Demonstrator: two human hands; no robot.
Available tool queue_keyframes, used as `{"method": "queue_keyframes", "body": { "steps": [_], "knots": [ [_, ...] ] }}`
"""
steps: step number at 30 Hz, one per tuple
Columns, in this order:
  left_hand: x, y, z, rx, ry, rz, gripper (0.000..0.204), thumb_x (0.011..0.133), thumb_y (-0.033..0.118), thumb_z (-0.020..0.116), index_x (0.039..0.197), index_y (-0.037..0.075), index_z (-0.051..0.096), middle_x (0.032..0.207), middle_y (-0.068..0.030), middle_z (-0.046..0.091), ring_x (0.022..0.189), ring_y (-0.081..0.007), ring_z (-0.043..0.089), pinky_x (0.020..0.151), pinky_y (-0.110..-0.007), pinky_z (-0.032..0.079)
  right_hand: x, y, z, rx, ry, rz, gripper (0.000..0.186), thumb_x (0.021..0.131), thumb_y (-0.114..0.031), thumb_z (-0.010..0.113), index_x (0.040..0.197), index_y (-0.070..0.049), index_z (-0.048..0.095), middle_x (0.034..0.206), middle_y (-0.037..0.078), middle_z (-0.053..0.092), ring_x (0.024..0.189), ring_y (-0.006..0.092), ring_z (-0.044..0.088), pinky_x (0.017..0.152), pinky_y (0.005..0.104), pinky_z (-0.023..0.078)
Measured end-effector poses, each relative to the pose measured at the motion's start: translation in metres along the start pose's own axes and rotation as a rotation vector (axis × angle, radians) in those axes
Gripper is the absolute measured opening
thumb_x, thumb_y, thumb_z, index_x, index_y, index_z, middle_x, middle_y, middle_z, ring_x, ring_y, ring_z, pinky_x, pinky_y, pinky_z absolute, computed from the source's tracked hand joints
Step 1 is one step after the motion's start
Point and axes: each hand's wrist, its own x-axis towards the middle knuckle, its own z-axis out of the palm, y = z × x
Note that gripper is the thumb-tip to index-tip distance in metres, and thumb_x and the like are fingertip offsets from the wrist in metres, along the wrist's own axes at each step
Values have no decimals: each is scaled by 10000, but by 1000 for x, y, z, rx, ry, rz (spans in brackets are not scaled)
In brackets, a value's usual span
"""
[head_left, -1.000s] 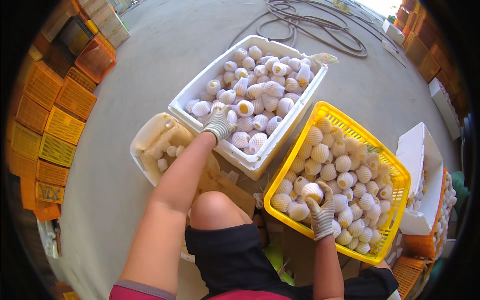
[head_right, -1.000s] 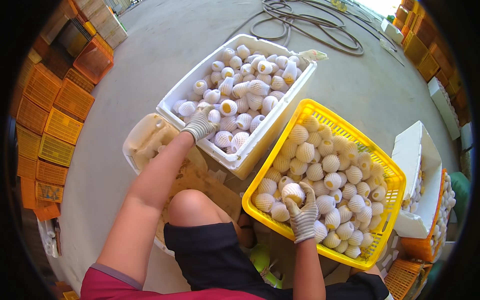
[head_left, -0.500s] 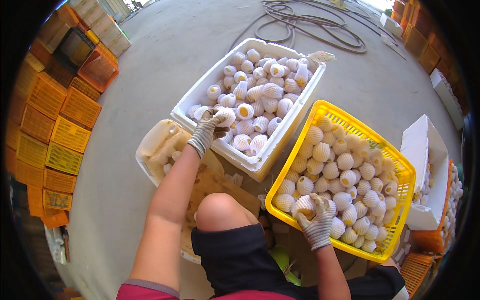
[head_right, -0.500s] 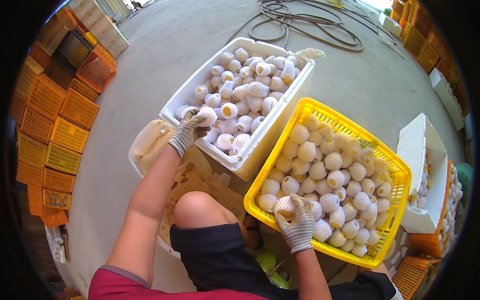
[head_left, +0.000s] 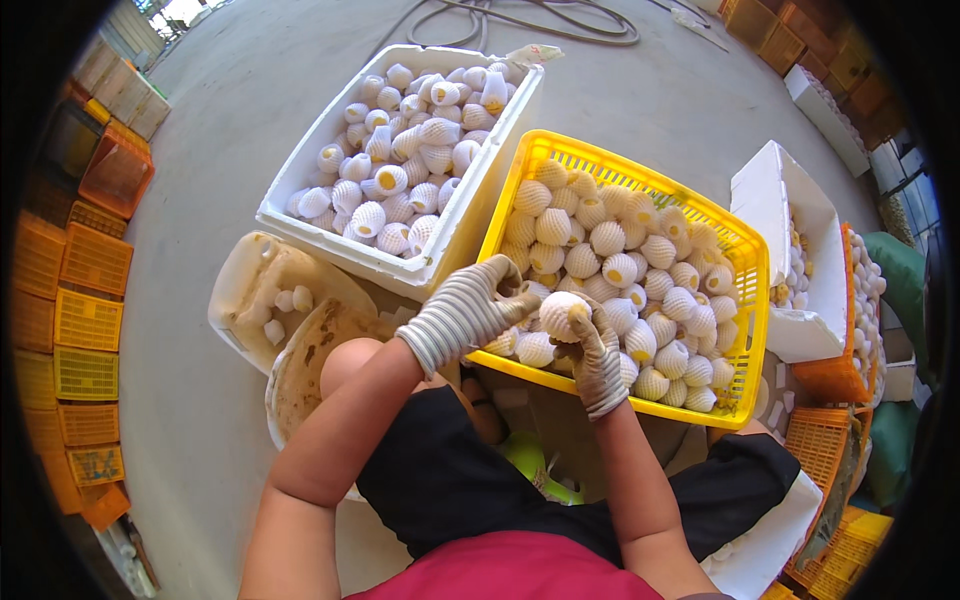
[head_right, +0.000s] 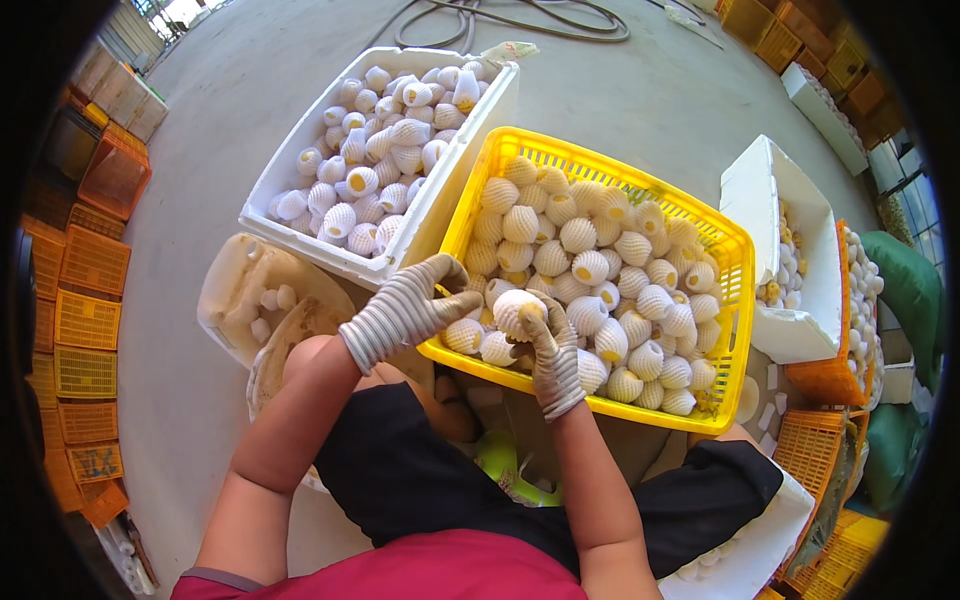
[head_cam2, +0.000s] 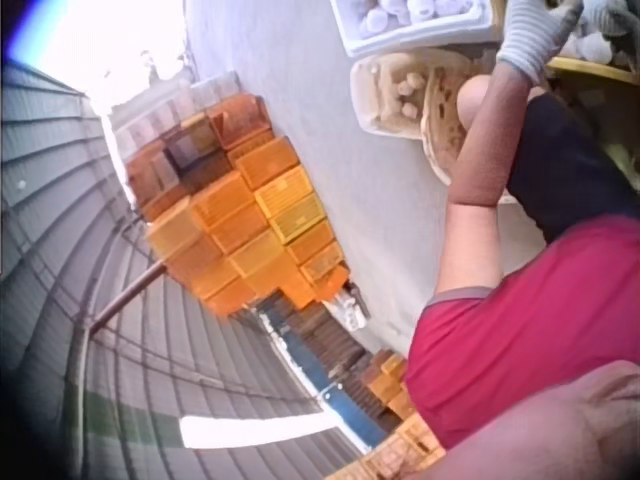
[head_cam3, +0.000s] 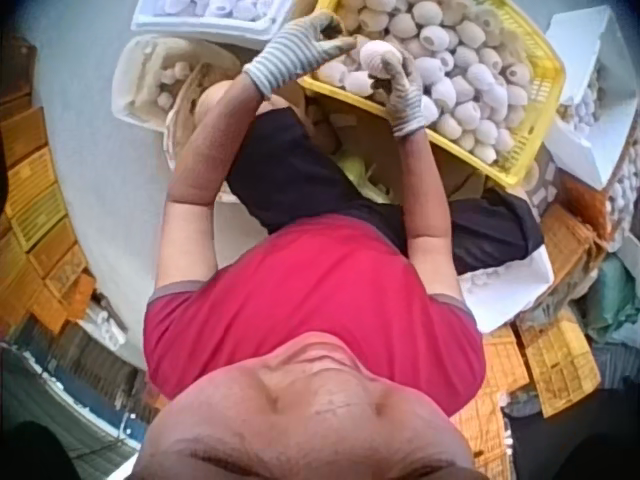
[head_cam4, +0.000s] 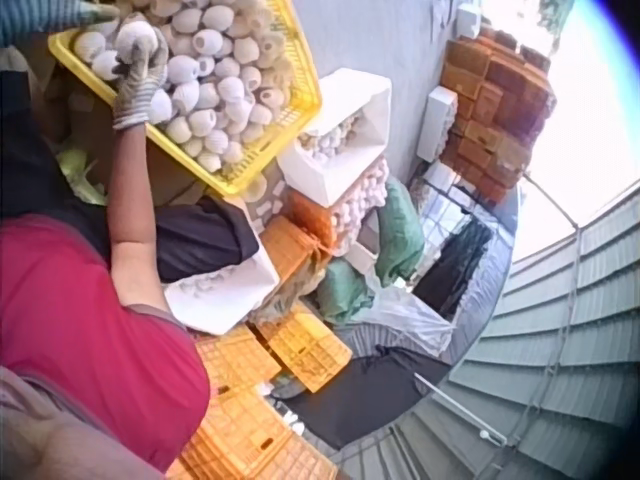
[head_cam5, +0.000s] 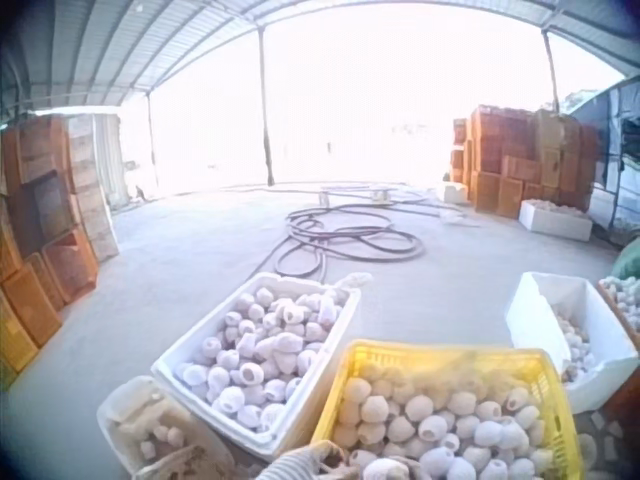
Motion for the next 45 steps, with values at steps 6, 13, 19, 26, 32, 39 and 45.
{"method": "queue_keyframes", "body": {
  "steps": [6,13,19,26,32,39,45],
  "knots": [
    [-23,8,70,-363,87,-83,581,855,351,757,1250,30,477,1012,-141,653,874,-188,671,702,-286,565,-37,-22,14,-213,10,-175,382,990,-287,621,1303,-71,581,1151,22,624,937,82,611,768,212,525],
    [-30,16,91,-871,39,-230,265,995,159,561,1227,31,573,992,-100,668,841,-152,673,653,-250,578,-36,-25,-13,-1067,249,-676,113,928,-109,630,991,-25,672,915,178,687,806,356,672,724,401,539],
    [-20,5,100,-698,20,-261,241,1007,174,531,1192,37,603,996,-89,665,820,-166,676,621,-292,595,-35,-18,-18,-1158,306,-826,82,878,-87,667,947,-43,666,902,164,675,802,356,669,699,409,529],
    [-13,6,93,-1133,-107,-400,396,1009,348,518,1298,77,528,1205,-86,604,1015,-189,653,793,-332,598,-32,-23,-7,-1132,306,-941,134,824,-76,722,953,-59,689,879,125,652,771,327,658,702,397,535],
    [-6,-14,102,-1525,-51,-188,392,1003,345,524,1273,61,524,1161,-87,614,1045,-206,624,884,-367,555,-47,-26,17,-1080,16,-1029,173,750,-56,754,916,-61,705,1030,109,678,913,300,653,803,388,544],
    [-10,-3,84,-1678,-116,-220,526,1015,528,401,1179,64,585,921,-146,666,699,-210,636,579,-304,537,-70,-23,24,-931,-113,-798,104,742,-94,743,826,-51,698,854,116,693,740,287,674,690,375,552],
    [-21,8,37,-1451,134,-236,546,970,563,506,1158,59,597,909,-179,669,697,-222,651,567,-314,549,-38,-19,-16,-868,130,-452,207,829,-160,727,960,-4,693,906,175,692,801,303,684,745,371,544]
  ]
}}
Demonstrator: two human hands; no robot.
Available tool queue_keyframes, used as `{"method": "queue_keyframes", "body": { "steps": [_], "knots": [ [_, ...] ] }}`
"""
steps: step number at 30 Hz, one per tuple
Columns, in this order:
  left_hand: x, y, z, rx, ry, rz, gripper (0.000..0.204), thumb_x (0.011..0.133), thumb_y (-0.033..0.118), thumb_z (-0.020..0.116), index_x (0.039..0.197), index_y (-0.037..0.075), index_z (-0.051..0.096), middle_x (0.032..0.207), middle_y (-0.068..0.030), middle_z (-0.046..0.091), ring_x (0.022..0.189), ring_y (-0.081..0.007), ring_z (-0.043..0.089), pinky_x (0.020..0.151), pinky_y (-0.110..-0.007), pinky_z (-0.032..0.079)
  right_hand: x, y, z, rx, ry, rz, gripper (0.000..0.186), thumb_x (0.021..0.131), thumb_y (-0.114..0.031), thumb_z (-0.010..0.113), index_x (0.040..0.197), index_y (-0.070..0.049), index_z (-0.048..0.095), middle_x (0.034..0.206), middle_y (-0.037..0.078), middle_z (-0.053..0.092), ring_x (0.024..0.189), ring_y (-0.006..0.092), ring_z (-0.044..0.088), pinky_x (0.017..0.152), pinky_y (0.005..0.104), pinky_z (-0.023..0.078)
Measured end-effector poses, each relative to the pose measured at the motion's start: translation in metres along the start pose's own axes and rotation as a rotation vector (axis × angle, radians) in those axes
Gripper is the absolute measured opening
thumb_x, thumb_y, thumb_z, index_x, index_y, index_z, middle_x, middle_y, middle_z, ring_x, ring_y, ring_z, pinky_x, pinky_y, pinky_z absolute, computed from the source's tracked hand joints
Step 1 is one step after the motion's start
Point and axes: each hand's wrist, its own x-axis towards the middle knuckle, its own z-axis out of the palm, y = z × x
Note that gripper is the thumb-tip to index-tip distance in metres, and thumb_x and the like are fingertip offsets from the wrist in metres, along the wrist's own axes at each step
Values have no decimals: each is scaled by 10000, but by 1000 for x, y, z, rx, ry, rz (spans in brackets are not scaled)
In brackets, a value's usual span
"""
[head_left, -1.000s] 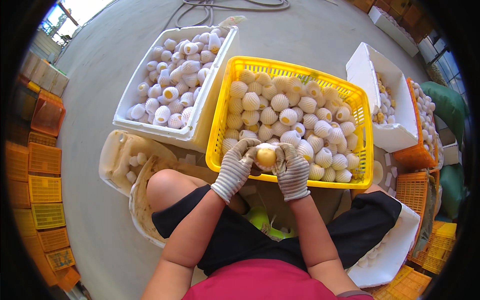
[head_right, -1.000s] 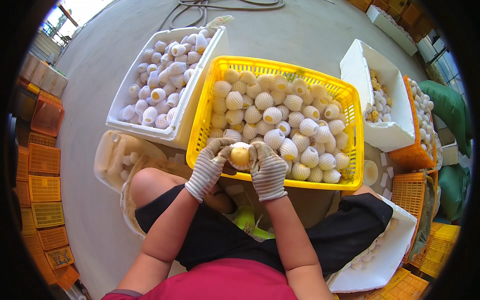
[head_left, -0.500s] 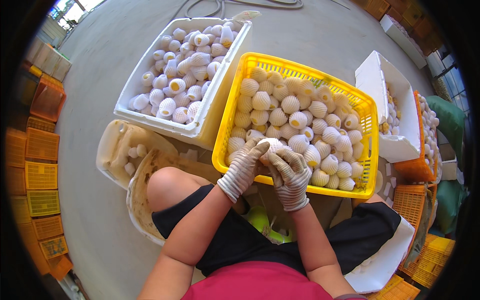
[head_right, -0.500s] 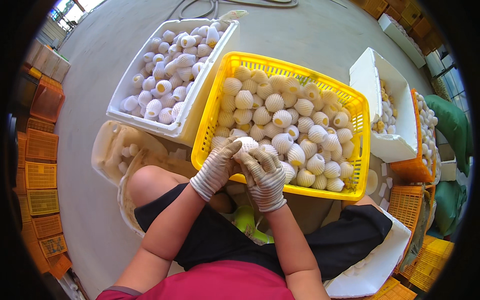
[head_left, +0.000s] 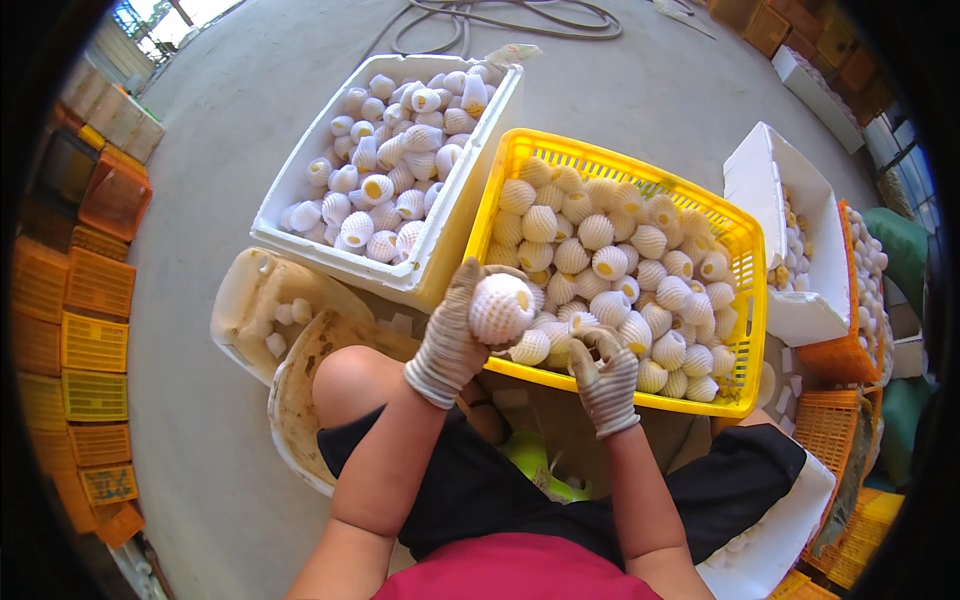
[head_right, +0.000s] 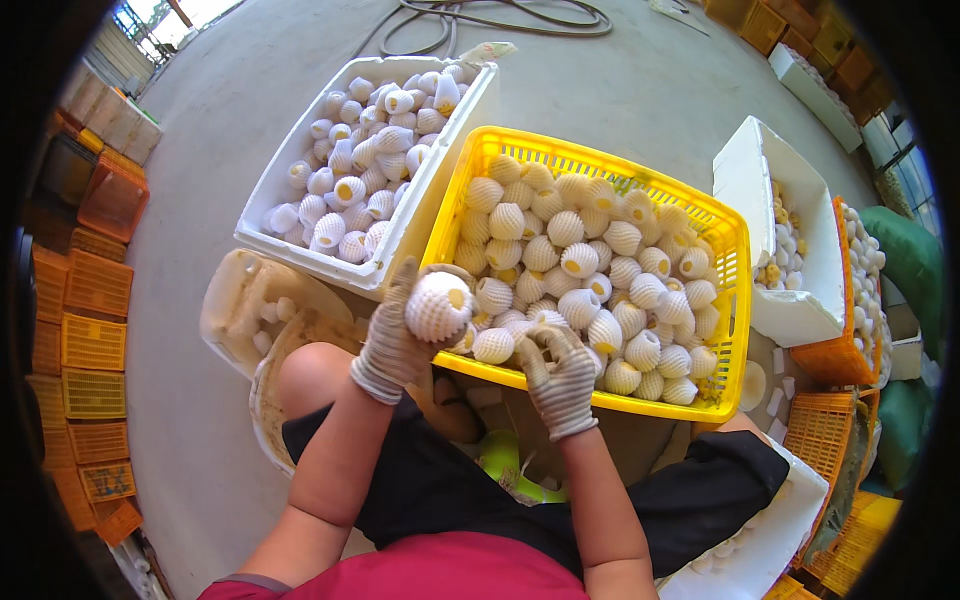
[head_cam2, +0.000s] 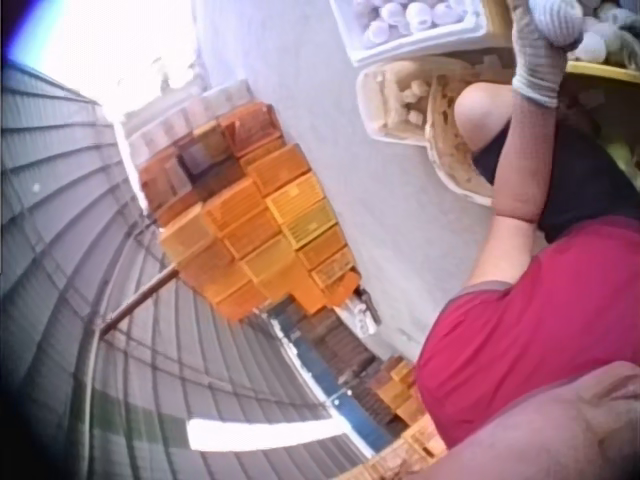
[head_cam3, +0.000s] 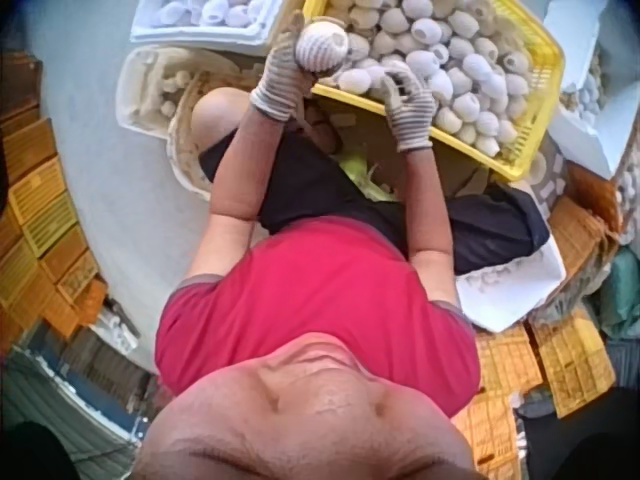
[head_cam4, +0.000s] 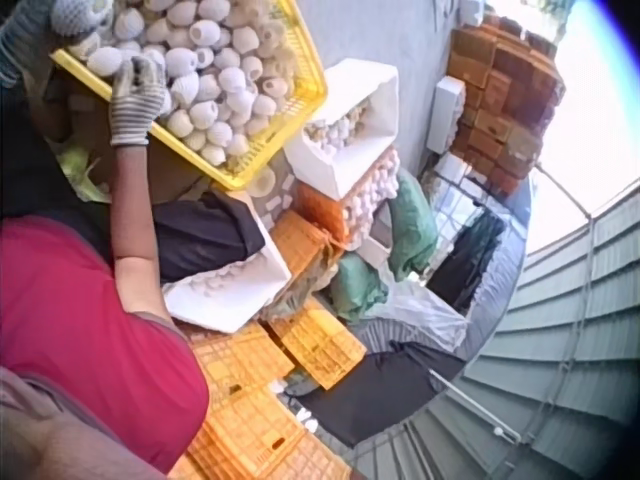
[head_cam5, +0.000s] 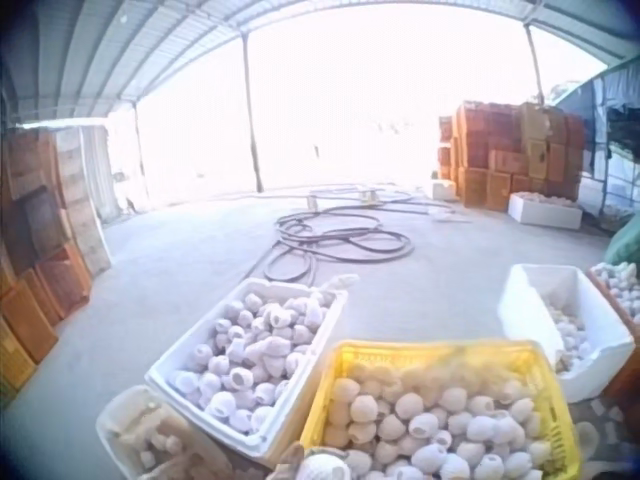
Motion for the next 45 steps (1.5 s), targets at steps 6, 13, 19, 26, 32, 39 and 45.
{"method": "queue_keyframes", "body": {
  "steps": [6,13,19,26,32,39,45],
  "knots": [
    [-60,106,-89,89,283,490,470,924,492,643,1142,77,615,958,-72,689,788,-184,690,612,-286,584,40,50,-13,-572,-364,-23,547,783,-227,753,1292,-121,583,1250,176,606,1157,341,580,1007,451,444],
    [-117,43,-332,373,941,110,332,876,464,701,994,163,628,790,-15,615,626,-164,570,455,-341,468,54,26,38,-929,-715,-342,751,678,-326,824,1369,-227,546,1389,60,554,1317,318,462,1118,523,310],
    [-155,-72,-433,744,1361,-195,462,840,349,737,1120,13,589,997,-204,676,953,-327,640,881,-373,509,53,59,61,-566,-849,-288,587,702,-213,815,1259,-161,637,1208,121,665,1116,349,589,1015,440,432],
    [-151,-63,-400,1301,1508,270,412,864,270,719,1175,32,588,993,-150,662,927,-312,639,863,-357,515,45,37,53,227,-487,206,542,831,-211,752,1322,-84,561,1175,66,630,1037,202,615,835,317,527],
    [-102,63,-103,371,524,758,274,908,68,687,1162,17,599,943,-25,639,808,-111,622,724,-242,527,28,2,34,919,-196,843,533,873,-593,608,1156,-141,614,884,7,651,704,164,595,549,280,449],
    [-37,-12,19,1424,-144,751,508,775,222,779,1194,4,593,1151,-189,626,1042,-337,623,913,-363,505,7,-40,14,819,-162,502,635,912,-613,586,1277,-93,562,887,-9,624,655,69,527,531,217,404],
    [-32,-47,12,1405,-67,739,261,859,180,701,1049,22,614,853,-191,660,772,-374,656,667,-421,530,-7,-44,-18,614,-323,355,582,949,-338,657,1426,-73,455,855,-11,588,608,23,445,532,172,384]
  ]
}}
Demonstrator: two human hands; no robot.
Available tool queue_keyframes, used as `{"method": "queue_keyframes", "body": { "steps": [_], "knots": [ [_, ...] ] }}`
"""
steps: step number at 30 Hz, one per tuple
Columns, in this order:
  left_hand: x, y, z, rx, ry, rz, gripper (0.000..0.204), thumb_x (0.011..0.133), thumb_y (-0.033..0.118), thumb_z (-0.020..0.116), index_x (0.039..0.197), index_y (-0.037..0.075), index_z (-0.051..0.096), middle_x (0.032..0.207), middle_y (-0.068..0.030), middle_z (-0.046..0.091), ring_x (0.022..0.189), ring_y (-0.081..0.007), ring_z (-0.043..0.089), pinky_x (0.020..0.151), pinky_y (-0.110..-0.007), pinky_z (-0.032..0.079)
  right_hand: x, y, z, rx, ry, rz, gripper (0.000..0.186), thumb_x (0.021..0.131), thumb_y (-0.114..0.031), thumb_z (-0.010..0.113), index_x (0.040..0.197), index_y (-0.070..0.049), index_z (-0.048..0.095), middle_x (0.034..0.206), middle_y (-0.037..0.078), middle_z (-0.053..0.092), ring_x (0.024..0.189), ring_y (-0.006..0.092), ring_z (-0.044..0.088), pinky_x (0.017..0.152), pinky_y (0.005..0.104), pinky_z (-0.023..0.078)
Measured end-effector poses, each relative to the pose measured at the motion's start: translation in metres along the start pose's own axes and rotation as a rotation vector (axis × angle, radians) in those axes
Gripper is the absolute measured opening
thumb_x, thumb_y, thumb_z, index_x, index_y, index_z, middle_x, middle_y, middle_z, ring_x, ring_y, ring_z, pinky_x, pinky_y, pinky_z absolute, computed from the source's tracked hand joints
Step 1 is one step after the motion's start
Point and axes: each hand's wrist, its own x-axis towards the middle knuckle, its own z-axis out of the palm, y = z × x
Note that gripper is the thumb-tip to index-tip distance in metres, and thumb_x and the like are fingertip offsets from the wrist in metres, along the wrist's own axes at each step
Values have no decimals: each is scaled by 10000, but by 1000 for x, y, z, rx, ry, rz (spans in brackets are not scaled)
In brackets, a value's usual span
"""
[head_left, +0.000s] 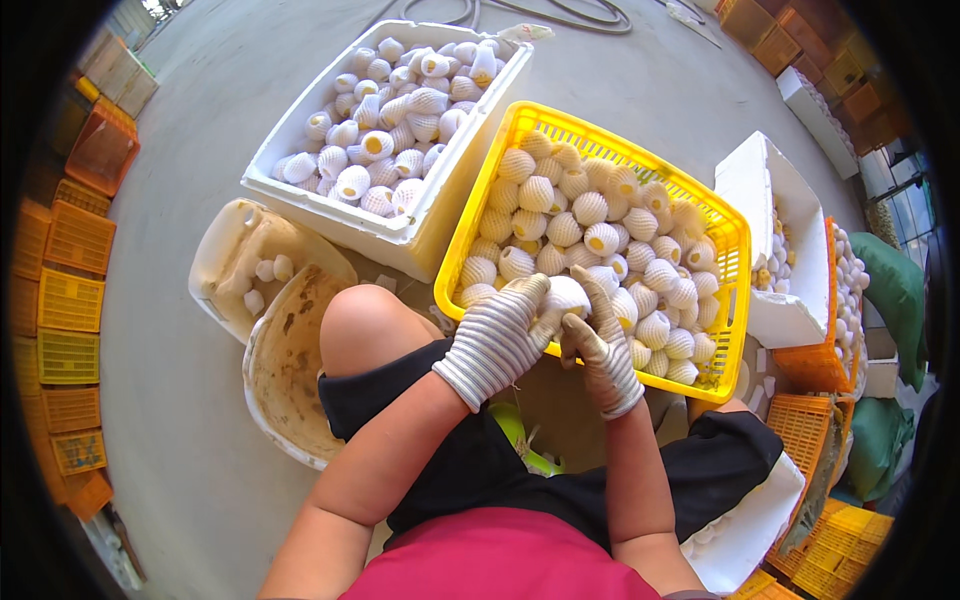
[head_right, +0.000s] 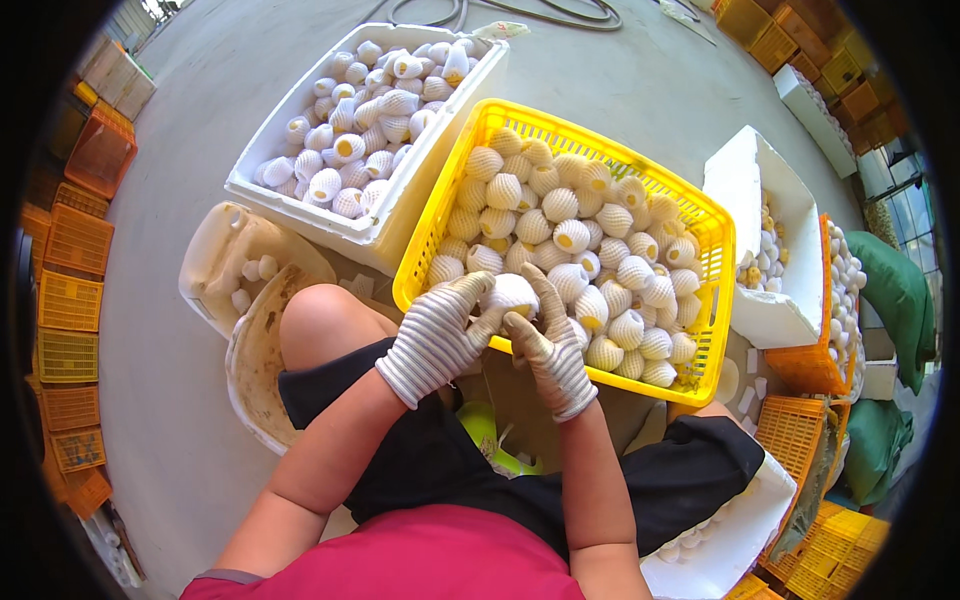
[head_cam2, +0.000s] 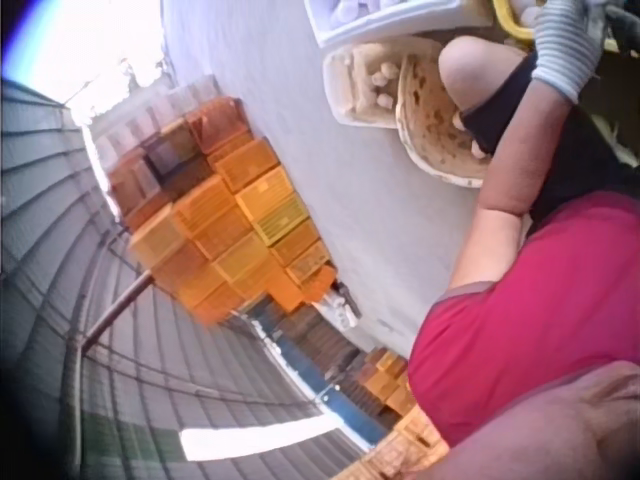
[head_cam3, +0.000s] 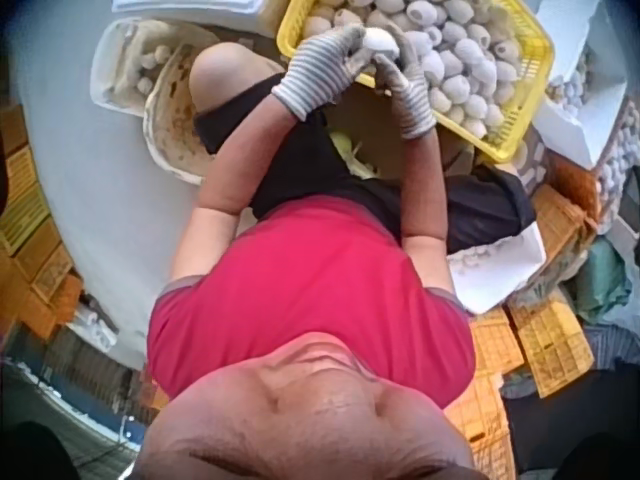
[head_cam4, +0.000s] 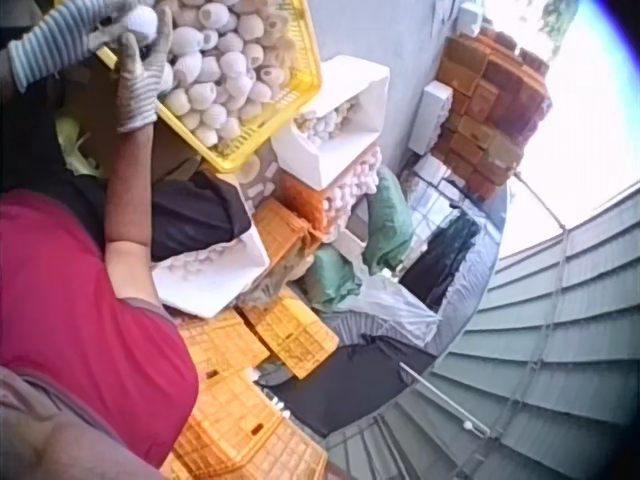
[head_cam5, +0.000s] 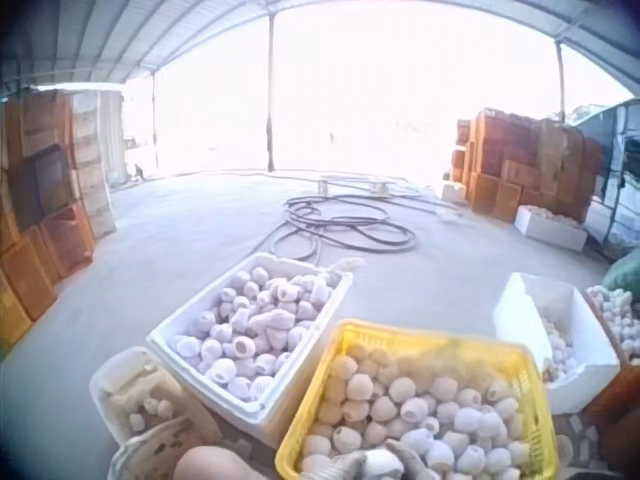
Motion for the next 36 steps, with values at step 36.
{"method": "queue_keyframes", "body": {
  "steps": [36],
  "knots": [
    [6,-34,-7,-1259,-385,-787,499,1002,395,524,1350,39,480,1143,-139,661,899,-236,706,570,-269,592,20,12,-13,438,214,-91,273,978,-180,602,1197,-16,600,738,14,595,520,67,512,457,194,412]
  ]
}}
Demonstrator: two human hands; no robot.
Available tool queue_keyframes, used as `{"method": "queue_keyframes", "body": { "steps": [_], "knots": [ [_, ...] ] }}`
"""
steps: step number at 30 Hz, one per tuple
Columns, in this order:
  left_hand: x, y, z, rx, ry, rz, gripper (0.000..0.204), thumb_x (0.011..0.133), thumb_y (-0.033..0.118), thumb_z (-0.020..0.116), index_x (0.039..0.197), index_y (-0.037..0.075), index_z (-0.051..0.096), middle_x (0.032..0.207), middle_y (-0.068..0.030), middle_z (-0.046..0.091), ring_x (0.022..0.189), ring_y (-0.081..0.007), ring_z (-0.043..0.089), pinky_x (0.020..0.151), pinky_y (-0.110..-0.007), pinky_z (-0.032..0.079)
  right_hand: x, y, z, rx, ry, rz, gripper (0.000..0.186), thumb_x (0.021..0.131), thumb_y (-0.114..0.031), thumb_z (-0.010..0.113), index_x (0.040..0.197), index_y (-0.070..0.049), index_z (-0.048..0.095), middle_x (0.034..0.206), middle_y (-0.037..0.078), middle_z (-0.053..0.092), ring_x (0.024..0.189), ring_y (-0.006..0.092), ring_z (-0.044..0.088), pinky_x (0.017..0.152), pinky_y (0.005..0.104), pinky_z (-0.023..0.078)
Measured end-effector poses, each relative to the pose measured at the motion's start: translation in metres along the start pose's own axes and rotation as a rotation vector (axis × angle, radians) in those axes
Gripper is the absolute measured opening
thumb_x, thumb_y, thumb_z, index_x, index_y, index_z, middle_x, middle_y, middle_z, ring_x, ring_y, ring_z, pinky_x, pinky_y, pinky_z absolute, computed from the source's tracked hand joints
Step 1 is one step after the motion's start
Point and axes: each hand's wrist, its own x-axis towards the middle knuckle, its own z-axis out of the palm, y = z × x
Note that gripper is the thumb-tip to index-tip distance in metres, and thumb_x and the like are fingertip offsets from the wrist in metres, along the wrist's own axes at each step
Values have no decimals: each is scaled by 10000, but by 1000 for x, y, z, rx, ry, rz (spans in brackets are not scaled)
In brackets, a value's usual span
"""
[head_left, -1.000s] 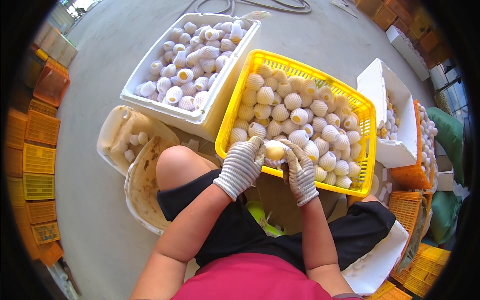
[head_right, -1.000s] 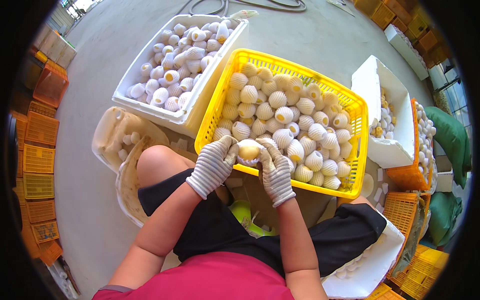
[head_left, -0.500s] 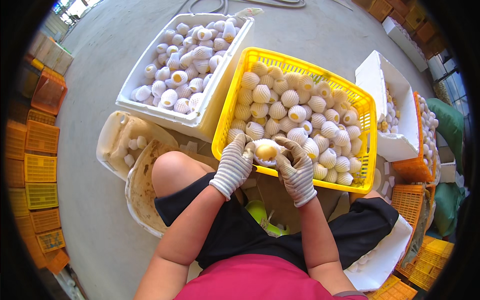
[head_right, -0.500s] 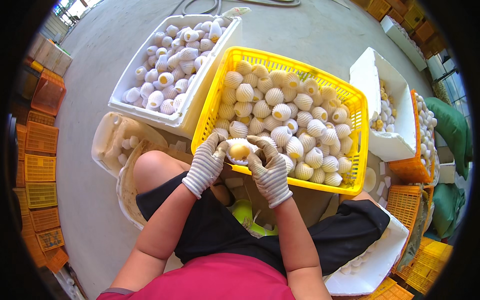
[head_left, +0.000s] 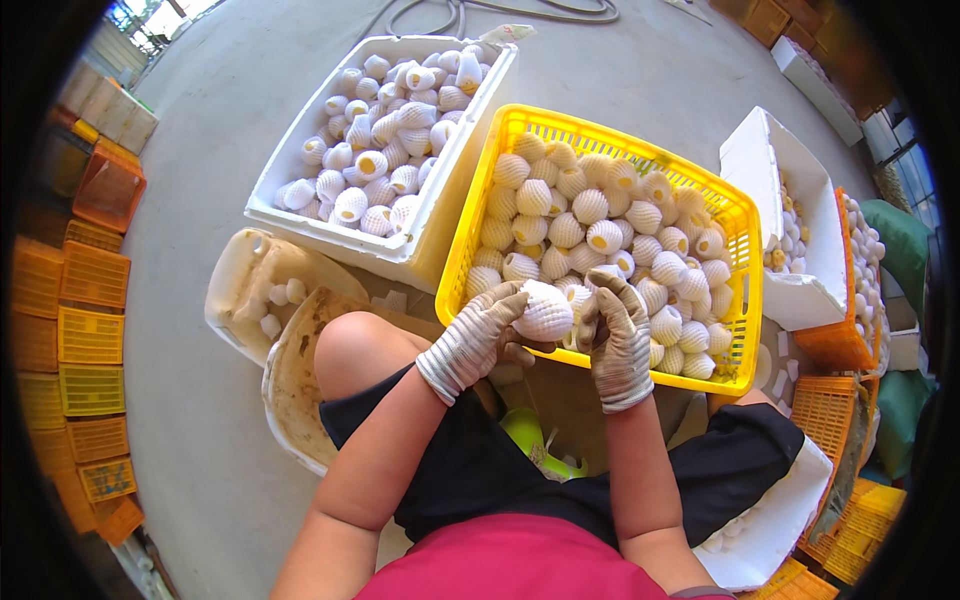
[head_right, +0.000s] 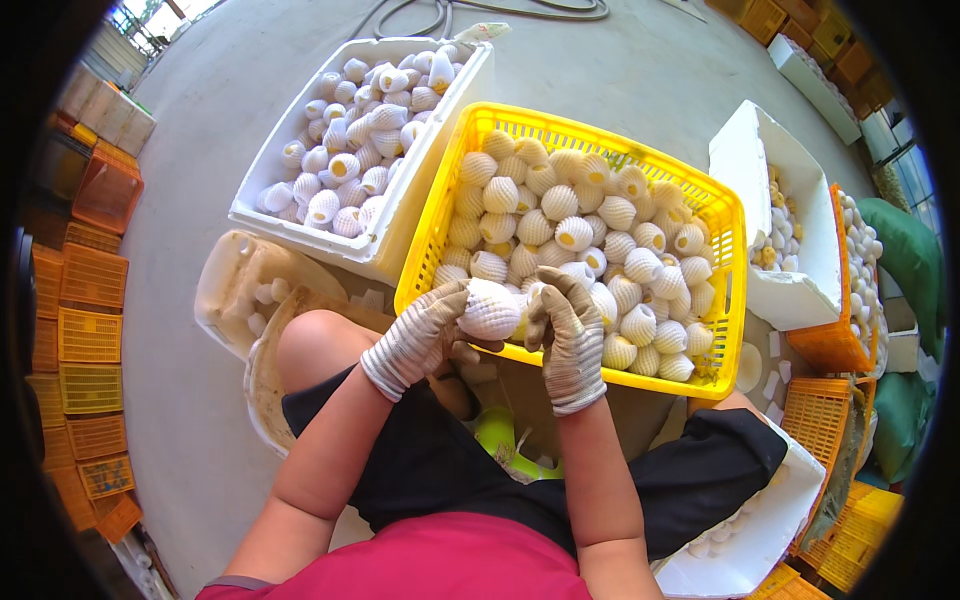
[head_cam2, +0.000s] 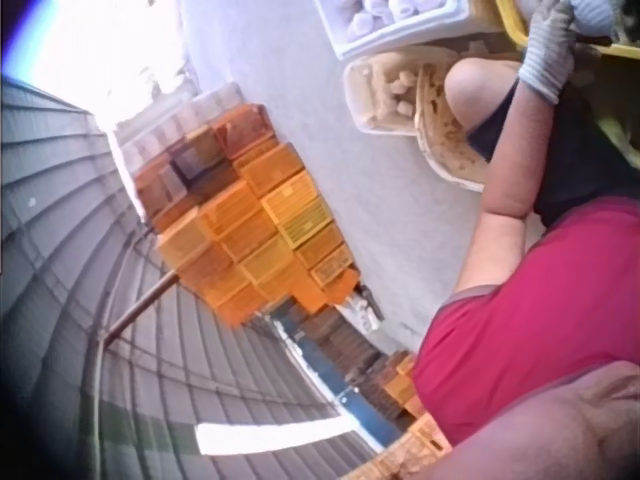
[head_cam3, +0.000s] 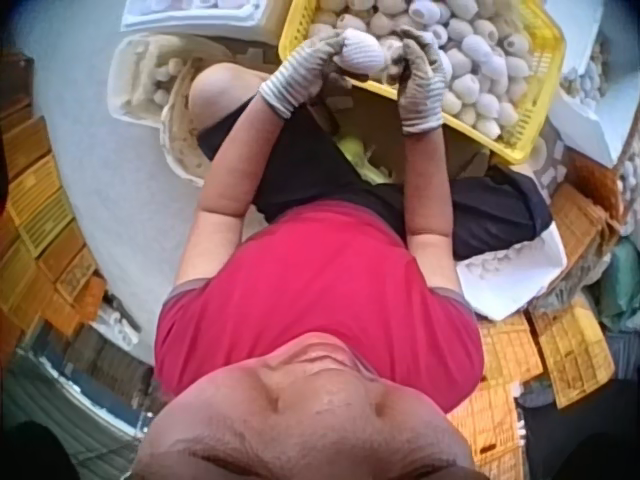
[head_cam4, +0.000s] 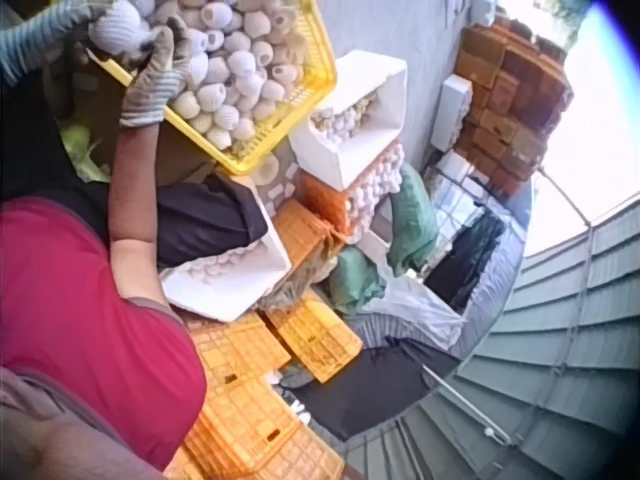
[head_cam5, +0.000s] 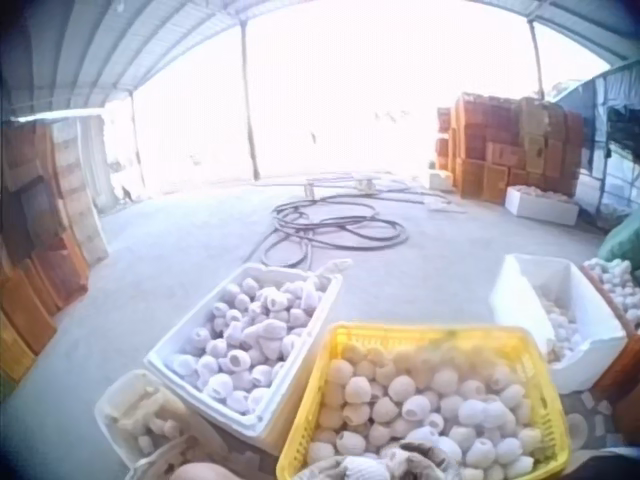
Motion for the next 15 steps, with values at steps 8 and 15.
{"method": "queue_keyframes", "body": {
  "steps": [8,15],
  "knots": [
    [-4,44,-35,-565,189,389,580,998,499,455,1360,45,441,1202,-221,619,1002,-302,684,777,-383,624,7,20,-27,-158,110,86,274,969,-164,611,1205,-27,581,831,35,622,627,73,581,526,199,479],
    [-14,49,-28,-471,381,414,639,963,530,516,1303,-8,461,1228,-242,598,1056,-321,660,831,-369,606,28,41,-45,-646,28,-52,302,931,-143,641,1191,10,621,996,78,668,848,127,624,730,270,535]
  ]
}}
